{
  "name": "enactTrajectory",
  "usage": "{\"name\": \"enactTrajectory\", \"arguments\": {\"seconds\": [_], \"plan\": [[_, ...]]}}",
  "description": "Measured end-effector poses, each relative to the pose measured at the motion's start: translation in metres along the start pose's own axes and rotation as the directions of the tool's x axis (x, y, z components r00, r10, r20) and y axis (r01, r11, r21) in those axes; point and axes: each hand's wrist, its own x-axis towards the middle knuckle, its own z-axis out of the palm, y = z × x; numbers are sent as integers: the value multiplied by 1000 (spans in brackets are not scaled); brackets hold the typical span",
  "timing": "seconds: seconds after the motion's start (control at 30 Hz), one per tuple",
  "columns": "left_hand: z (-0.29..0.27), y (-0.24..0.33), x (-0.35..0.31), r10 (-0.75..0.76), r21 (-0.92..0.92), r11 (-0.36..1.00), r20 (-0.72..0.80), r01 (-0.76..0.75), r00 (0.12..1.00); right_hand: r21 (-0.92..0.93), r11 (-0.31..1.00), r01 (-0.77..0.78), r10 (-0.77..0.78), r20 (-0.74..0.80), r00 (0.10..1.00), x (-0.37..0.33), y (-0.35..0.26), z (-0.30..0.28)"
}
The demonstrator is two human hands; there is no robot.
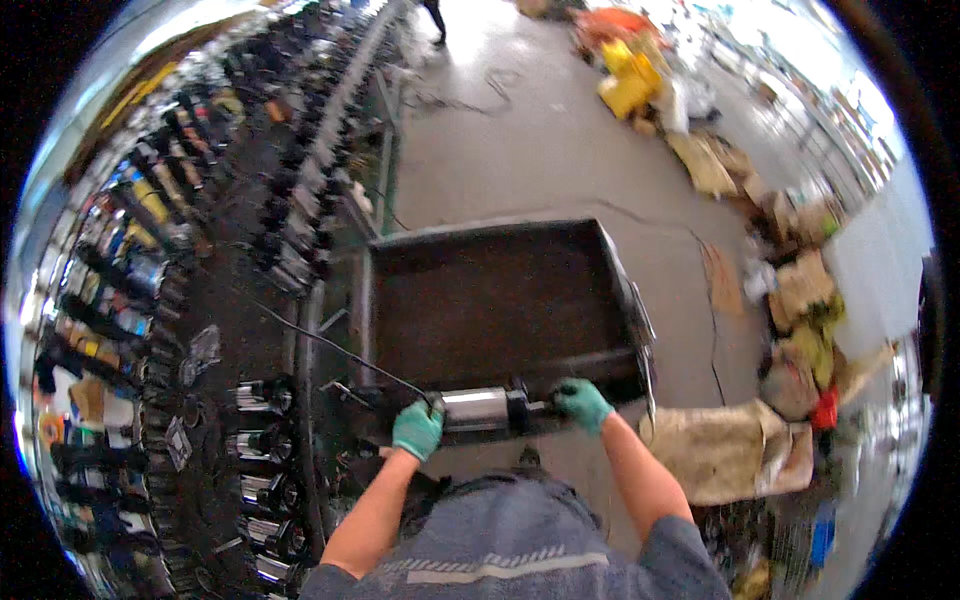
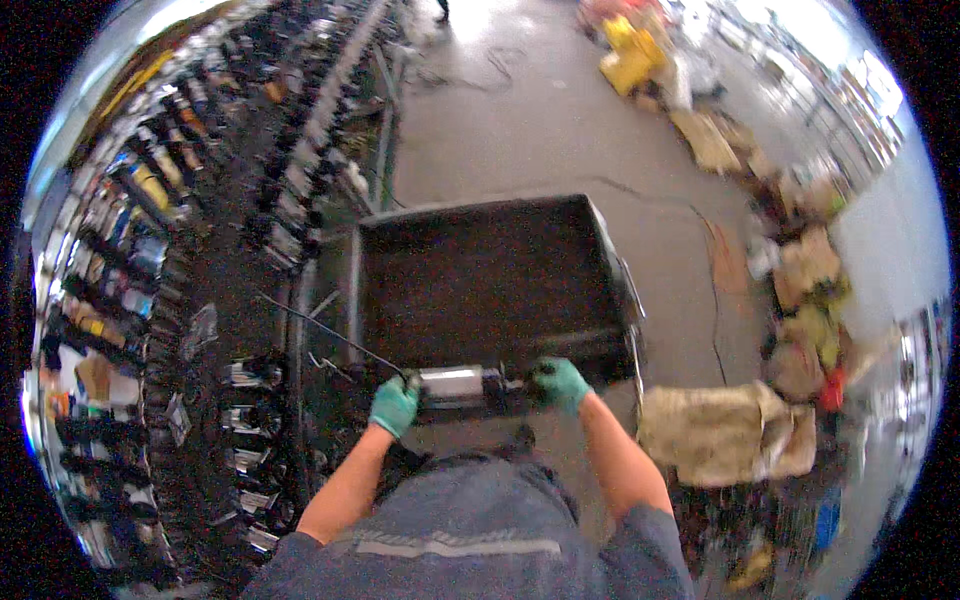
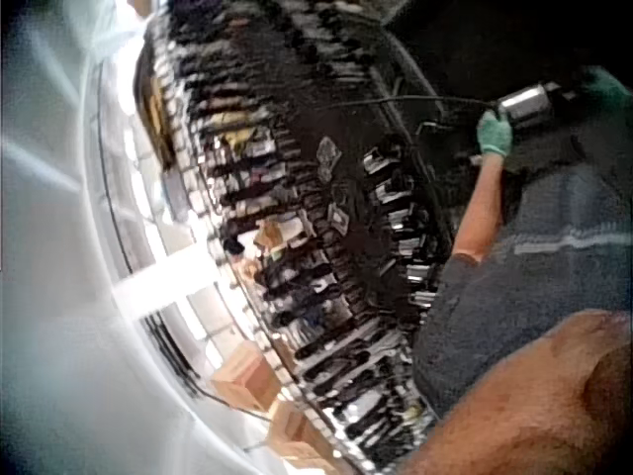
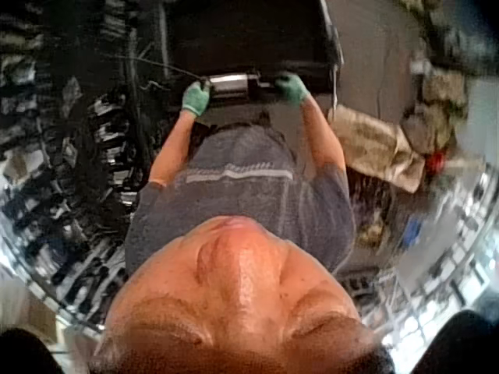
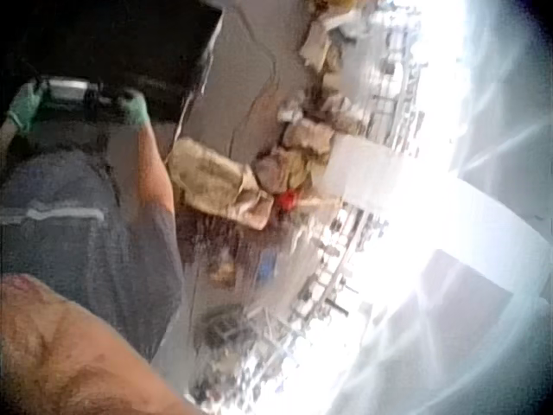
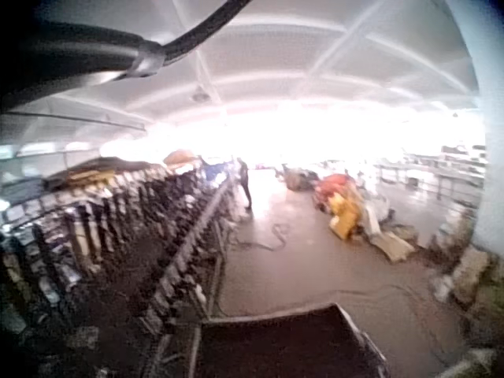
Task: The person repeatedly picks up a cylindrical metal component from a rack, places it into a dark rectangular tray, and then removes it again. This cycle of picking, placing, and removing is performed multiple times throughout the clip.
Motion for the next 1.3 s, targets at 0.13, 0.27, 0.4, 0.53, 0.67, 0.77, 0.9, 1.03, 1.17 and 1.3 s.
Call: {"name": "enactTrajectory", "arguments": {"seconds": [0.13,0.27,0.4,0.53,0.67,0.77,0.9,1.03,1.17,1.3], "plan": [[-8,-10,-6,17,-70,997,-23,-18,1000,25,993,111,-94,-364,927,-11,-7,-8],[-34,-15,-16,74,-409,903,-144,-128,987,342,887,310,48,-737,674,-35,-19,-30],[-76,-15,-24,-179,-829,550,7,106,984,271,836,477,65,-913,403,-39,34,-93],[-128,3,-35,-319,-900,432,-96,54,943,329,868,371,165,-898,408,-34,44,-108],[-196,33,-45,-80,-986,113,-133,-124,988,-514,777,-363,-341,-828,445,-48,28,-81],[-202,71,-46,61,-995,-19,-103,-102,993,-663,656,-359,-507,-741,441,-73,-17,-46],[-180,108,-32,209,-992,-115,-72,-49,975,-720,684,-119,-505,-584,635,-55,-21,-13],[-156,132,-33,232,-996,-79,15,34,973,-730,676,-102,-407,-486,773,-35,-10,12],[-149,135,-36,265,-987,-134,46,84,963,-776,598,-200,-374,-491,786,-29,13,18],[-147,129,-38,259,-990,-118,44,77,965,-784,585,-209,-426,-516,743,-25,11,29]]}}
